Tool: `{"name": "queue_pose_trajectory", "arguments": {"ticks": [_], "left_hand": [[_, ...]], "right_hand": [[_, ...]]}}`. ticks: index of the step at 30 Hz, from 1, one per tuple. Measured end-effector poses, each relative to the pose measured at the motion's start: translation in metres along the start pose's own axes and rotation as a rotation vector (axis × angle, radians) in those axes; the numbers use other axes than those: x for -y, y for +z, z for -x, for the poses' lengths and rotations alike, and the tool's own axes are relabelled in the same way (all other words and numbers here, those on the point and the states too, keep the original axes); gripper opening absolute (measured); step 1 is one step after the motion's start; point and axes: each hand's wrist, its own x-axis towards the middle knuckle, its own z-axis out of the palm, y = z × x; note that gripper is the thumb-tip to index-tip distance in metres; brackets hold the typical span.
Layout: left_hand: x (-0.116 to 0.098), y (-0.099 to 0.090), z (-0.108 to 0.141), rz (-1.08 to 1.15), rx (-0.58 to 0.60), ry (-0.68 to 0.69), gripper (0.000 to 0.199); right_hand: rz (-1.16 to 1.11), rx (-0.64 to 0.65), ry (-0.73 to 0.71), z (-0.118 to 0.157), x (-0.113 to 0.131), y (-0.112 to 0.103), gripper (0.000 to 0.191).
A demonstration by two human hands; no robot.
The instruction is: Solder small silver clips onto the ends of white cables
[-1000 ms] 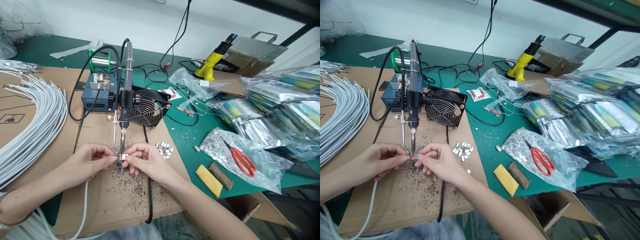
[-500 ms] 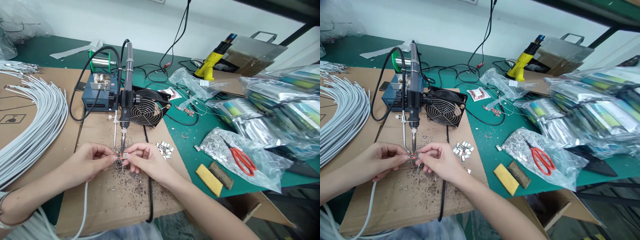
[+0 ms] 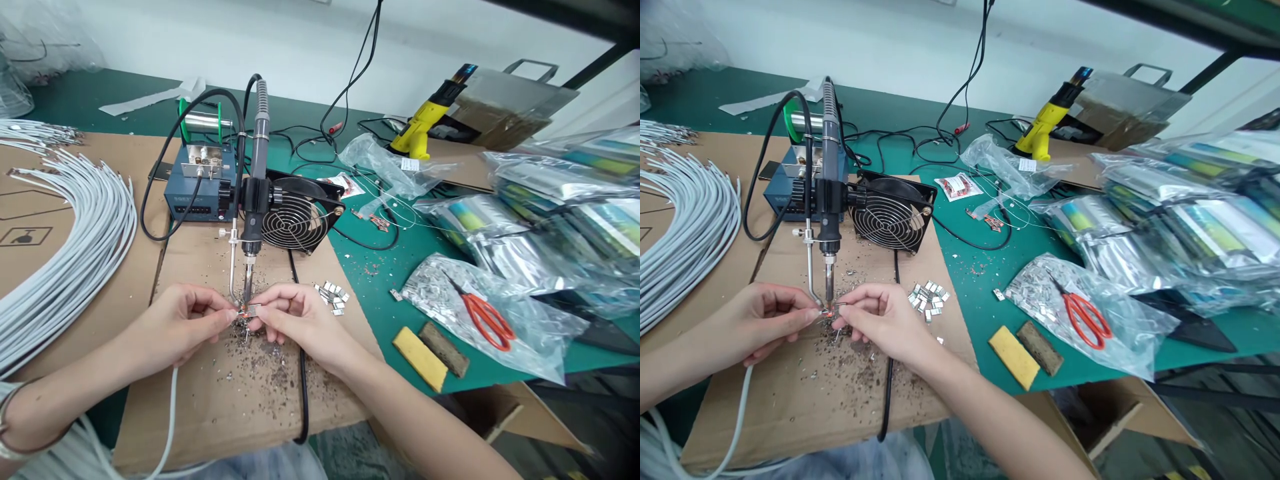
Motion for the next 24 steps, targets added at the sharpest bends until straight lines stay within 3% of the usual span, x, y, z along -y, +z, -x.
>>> {"name": "queue_pose_trajectory", "arguments": {"ticks": [24], "left_hand": [[-0.0002,0.0007,-0.0007,-0.02,0.006,-0.018,0.031]], "right_hand": [[0.018,0.001,-0.012,-0.0007,-0.0009,0.0,0.014]]}}
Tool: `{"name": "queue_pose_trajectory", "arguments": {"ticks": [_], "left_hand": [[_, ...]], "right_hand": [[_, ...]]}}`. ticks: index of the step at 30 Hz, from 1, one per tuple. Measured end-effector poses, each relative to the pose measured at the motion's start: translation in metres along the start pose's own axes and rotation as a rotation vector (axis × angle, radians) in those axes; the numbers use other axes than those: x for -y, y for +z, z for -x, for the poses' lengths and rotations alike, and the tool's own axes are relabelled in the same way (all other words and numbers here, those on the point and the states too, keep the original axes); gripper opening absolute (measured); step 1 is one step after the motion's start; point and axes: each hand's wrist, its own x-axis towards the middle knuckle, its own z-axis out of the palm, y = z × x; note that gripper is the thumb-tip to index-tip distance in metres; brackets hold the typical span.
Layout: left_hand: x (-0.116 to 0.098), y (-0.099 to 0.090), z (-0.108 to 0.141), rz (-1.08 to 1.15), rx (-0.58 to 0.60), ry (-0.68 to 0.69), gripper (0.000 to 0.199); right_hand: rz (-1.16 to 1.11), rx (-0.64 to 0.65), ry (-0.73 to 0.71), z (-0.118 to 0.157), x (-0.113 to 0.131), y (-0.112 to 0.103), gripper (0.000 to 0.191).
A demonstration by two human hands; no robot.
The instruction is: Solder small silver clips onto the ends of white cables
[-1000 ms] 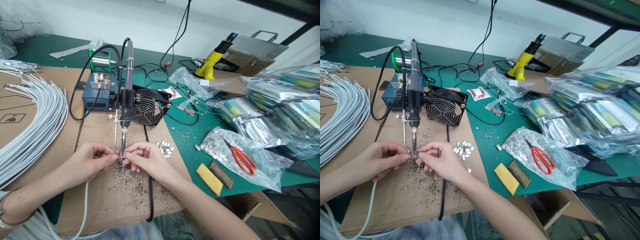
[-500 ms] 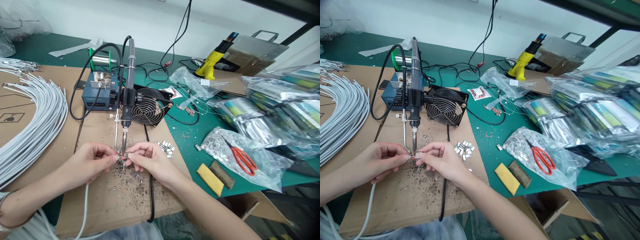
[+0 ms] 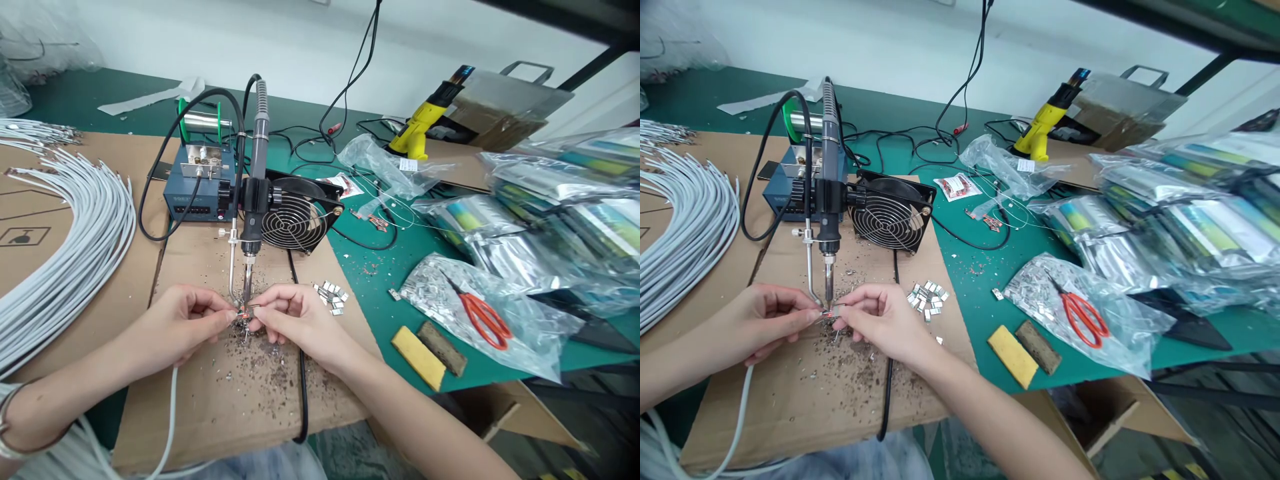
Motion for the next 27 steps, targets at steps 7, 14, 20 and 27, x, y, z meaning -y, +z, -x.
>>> {"name": "queue_pose_trajectory", "arguments": {"ticks": [7,14,20,27], "left_hand": [[0.0006,-0.0005,0.0013,-0.001,0.007,0.011,0.036],[0.002,-0.0002,-0.0003,-0.009,-0.033,-0.021,0.034],[-0.0013,-0.0004,0.0002,0.012,-0.01,-0.018,0.032],[-0.0016,0.0003,0.0,0.024,-0.016,-0.02,0.033]], "right_hand": [[-0.03,0.032,-0.018,0.0016,0.001,-0.0009,0.017],[0.012,0.003,0.005,0.0006,-0.0018,-0.0001,0.015],[-0.023,0.024,0.0,0.0018,-0.0003,-0.0008,0.018],[-0.028,0.024,-0.004,0.002,-0.0015,-0.0011,0.017]]}}
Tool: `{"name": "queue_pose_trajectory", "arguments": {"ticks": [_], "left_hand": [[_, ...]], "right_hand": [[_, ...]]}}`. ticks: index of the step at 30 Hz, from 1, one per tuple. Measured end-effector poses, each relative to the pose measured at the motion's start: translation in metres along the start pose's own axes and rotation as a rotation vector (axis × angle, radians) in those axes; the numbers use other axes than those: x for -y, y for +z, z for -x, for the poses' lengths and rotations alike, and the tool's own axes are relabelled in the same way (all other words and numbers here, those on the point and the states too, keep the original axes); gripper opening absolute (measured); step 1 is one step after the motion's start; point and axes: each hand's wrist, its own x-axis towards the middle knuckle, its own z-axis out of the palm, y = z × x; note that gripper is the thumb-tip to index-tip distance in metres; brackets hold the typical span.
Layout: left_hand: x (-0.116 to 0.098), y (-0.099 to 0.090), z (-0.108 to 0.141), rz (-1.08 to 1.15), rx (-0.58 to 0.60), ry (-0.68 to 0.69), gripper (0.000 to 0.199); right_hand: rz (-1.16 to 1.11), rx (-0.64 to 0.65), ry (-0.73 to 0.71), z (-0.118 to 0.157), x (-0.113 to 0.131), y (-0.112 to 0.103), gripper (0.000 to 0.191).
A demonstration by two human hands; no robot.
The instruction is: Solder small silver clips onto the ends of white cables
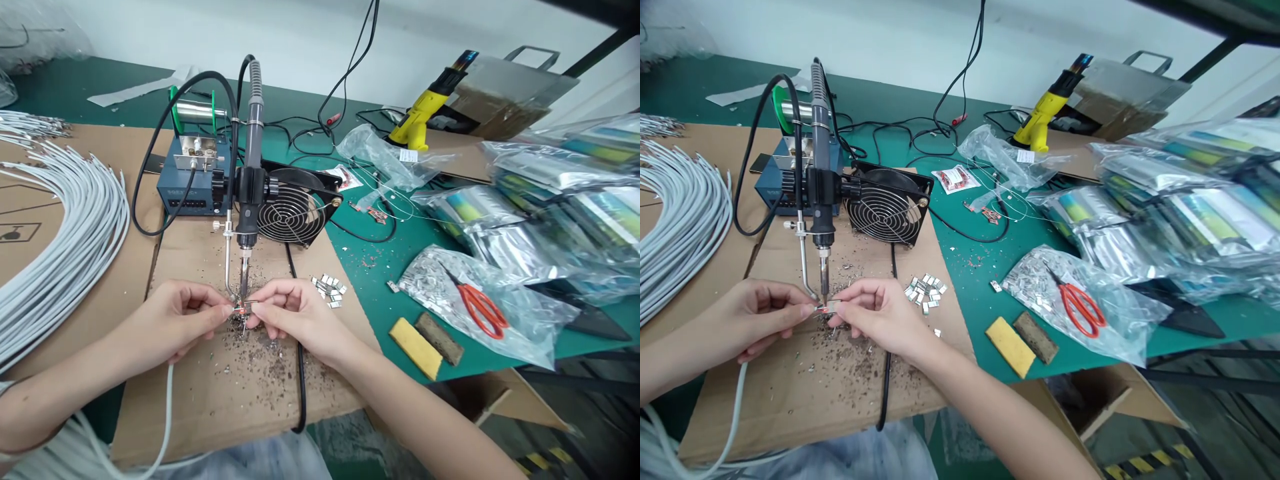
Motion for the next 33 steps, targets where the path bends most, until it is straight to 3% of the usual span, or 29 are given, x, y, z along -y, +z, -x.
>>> {"name": "queue_pose_trajectory", "arguments": {"ticks": [25,33], "left_hand": [[0.0023,0.0004,0.0001,0.005,0.017,0.013,0.031],[0.0043,0.0012,0.0001,0.025,0.005,-0.011,0.033]], "right_hand": [[0.012,0.036,-0.051,-0.0007,-0.001,-0.0005,0.025],[0.042,-0.007,-0.001,-0.0011,0.0002,0.0019,0.024]]}}
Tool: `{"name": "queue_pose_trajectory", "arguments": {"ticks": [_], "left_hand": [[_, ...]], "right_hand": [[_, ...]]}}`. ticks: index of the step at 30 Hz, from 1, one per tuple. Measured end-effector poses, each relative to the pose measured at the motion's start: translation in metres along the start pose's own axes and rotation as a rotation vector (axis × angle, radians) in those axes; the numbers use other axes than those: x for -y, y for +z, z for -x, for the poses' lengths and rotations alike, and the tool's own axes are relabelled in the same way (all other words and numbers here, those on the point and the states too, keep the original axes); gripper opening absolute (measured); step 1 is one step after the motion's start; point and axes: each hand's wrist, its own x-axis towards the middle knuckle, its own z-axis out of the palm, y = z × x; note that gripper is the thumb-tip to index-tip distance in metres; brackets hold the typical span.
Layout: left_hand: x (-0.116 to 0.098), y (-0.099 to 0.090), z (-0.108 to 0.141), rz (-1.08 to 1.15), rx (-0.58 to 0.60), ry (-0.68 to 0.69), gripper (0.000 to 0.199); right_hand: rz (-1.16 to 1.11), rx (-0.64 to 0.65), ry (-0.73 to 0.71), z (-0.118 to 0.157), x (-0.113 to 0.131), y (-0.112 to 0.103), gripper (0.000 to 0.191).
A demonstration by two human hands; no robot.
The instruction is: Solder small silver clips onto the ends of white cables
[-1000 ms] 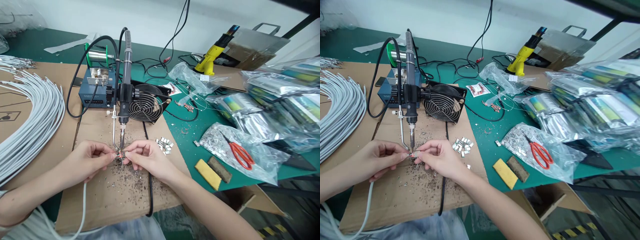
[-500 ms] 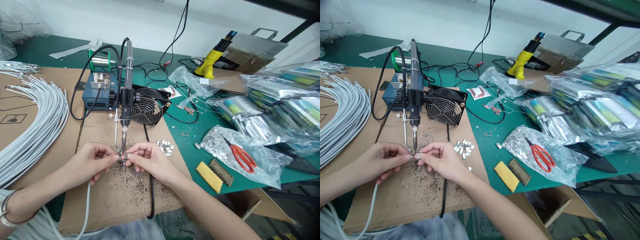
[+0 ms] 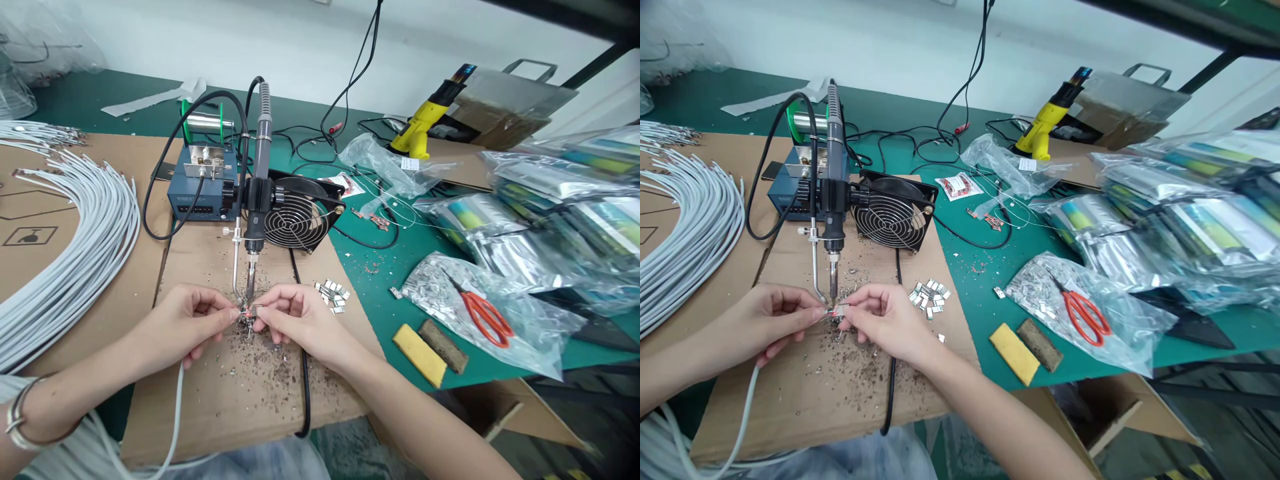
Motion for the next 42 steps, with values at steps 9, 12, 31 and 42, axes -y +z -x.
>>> {"name": "queue_pose_trajectory", "arguments": {"ticks": [9,12,31,42], "left_hand": [[-0.001,0.001,0.003,-0.008,0.0,0.029,0.031],[-0.002,0.001,0.002,-0.012,0.001,0.029,0.032],[0.006,0.005,0.012,0.061,0.281,0.008,0.035],[0.023,0.067,0.053,0.051,0.281,0.154,0.024]], "right_hand": [[-0.046,0.036,-0.049,0.002,-0.001,-0.001,0.021],[-0.031,0.036,-0.065,0.002,-0.001,-0.001,0.018],[0.074,0.068,-0.028,0.016,0.004,0.001,0.029],[0.311,0.013,-0.245,0.092,0.008,-0.001,0.013]]}}
